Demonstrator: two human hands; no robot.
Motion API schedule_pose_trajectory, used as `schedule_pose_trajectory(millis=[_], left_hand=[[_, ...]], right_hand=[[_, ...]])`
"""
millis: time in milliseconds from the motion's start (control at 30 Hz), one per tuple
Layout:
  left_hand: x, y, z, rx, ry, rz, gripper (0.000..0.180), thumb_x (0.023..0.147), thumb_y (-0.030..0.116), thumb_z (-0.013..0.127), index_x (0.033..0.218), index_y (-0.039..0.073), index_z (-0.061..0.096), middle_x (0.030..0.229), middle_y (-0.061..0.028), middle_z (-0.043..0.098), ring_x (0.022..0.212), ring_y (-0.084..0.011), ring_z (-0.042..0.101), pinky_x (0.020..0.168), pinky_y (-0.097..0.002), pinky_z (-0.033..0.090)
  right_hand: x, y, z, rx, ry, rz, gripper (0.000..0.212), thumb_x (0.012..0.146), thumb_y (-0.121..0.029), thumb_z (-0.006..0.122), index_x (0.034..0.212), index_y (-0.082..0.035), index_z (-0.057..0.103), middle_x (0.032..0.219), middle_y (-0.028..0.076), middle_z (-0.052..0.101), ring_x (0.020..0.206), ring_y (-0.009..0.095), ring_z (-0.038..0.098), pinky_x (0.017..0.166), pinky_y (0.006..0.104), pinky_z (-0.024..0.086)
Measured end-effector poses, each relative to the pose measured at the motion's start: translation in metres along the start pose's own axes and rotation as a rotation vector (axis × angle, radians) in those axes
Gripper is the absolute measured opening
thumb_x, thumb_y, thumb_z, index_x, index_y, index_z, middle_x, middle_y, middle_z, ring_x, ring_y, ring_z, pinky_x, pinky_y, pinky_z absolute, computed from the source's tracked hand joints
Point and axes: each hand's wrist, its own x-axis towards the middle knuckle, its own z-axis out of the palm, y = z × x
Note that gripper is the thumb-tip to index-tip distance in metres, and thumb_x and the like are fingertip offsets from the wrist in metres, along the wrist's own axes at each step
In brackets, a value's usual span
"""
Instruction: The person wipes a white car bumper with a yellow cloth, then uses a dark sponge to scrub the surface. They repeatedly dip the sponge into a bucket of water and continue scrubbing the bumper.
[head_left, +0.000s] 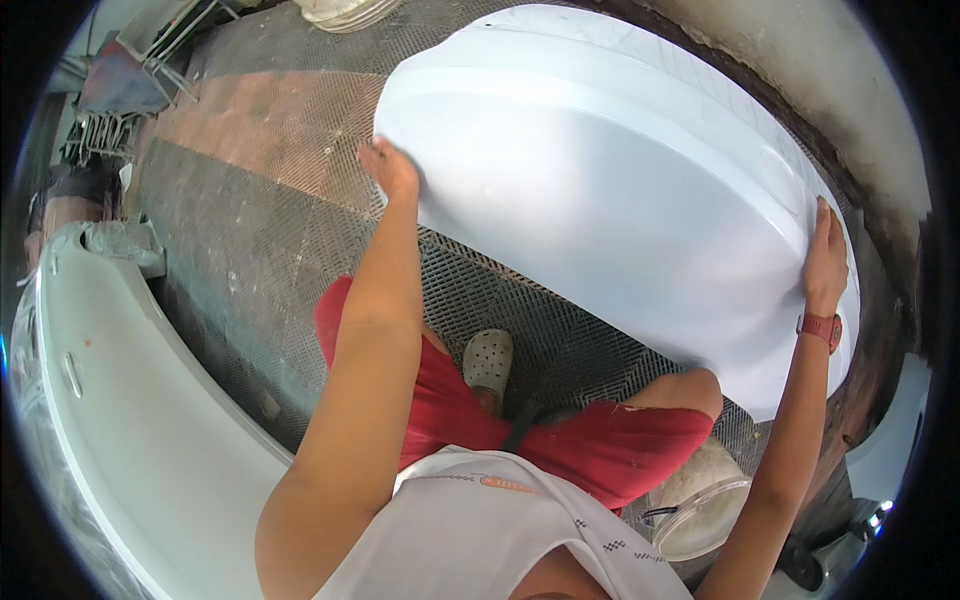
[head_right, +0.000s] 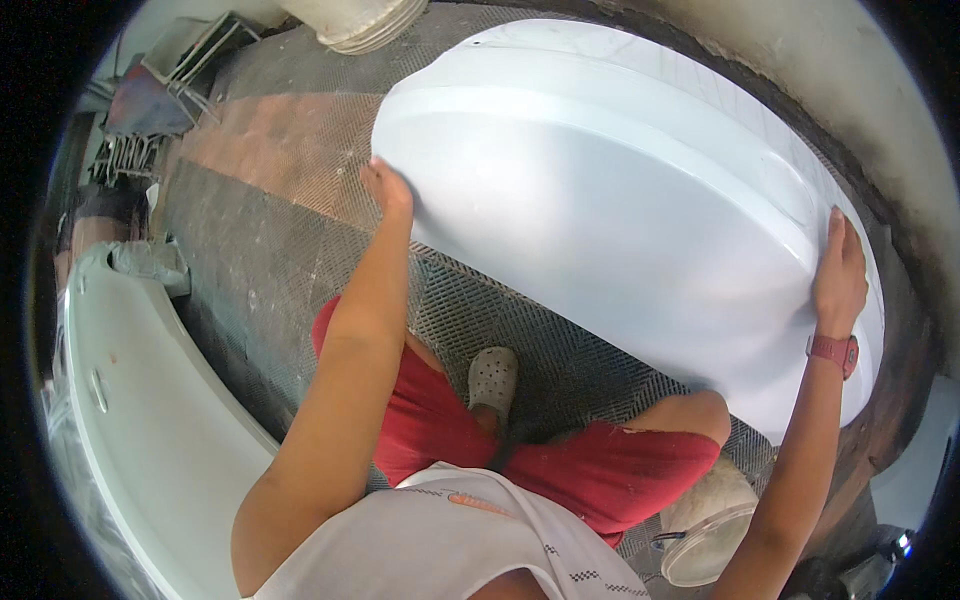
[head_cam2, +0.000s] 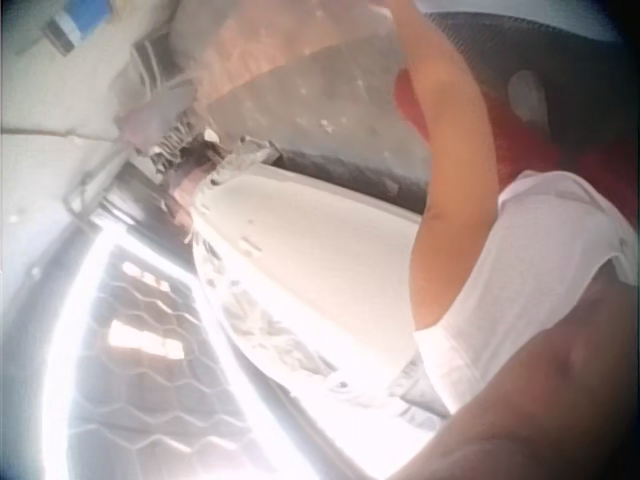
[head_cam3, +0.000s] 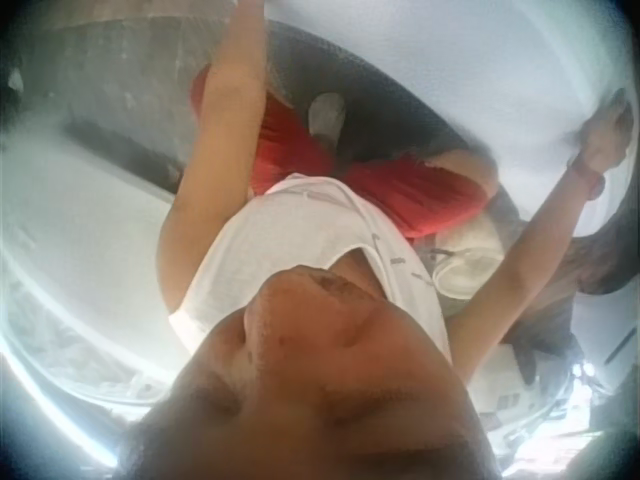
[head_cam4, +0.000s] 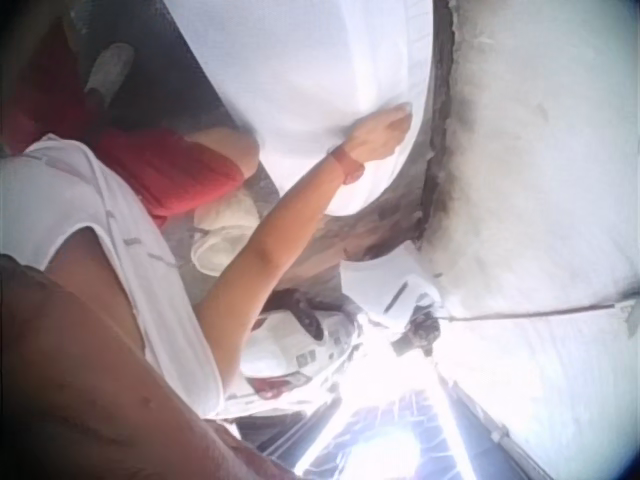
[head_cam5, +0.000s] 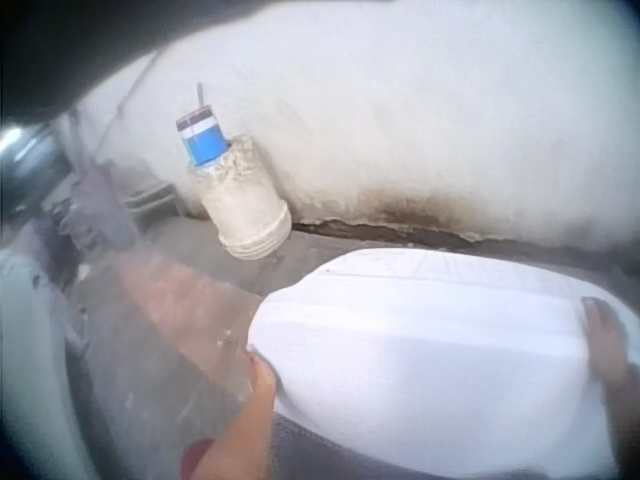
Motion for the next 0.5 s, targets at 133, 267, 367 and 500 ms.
schedule_pose_trajectory(millis=[133,267,367,500], left_hand=[[-0.033,-0.071,0.016,-0.017,0.133,-0.333,0.087,0.114,0.057,0.023,0.168,-0.009,0.006,0.178,-0.0282,0.002,0.166,-0.0399,0.001,0.136,-0.0489,0.005],[-0.159,-0.061,0.063,-0.132,0.19,-0.189,0.088,0.114,0.058,0.018,0.167,-0.01,0.001,0.177,-0.0309,-0.005,0.166,-0.0409,-0.005,0.136,-0.0496,0.001],[-0.32,-0.029,0.094,-0.007,-0.061,-0.097,0.088,0.115,0.052,0.025,0.165,-0.011,-0.012,0.174,-0.0342,-0.017,0.164,-0.0463,-0.013,0.134,-0.0552,-0.003],[-0.449,-0.026,0.12,0.055,-0.389,-0.15,0.097,0.113,0.054,0.03,0.162,-0.012,-0.021,0.168,-0.0401,-0.026,0.161,-0.0502,-0.018,0.133,-0.0563,-0.005]], right_hand=[[0.001,0.003,0.002,-0.034,0.03,0.045,0.078,0.106,-0.072,0.035,0.151,-0.014,0.063,0.154,0.014,0.062,0.144,0.036,0.056,0.121,0.0439,0.039],[0.001,0.001,0.001,-0.056,0.015,0.07,0.082,0.105,-0.074,0.032,0.153,-0.014,0.061,0.157,0.013,0.059,0.148,0.035,0.052,0.124,0.0432,0.036],[0.0,-0.002,0.0,-0.033,0.018,0.075,0.083,0.104,-0.075,0.033,0.153,-0.013,0.061,0.157,0.014,0.059,0.148,0.035,0.052,0.124,0.0437,0.036],[-0.002,-0.006,-0.001,-0.038,0.028,0.063,0.08,0.104,-0.074,0.035,0.152,-0.015,0.063,0.154,0.015,0.062,0.144,0.036,0.056,0.122,0.046,0.039]])
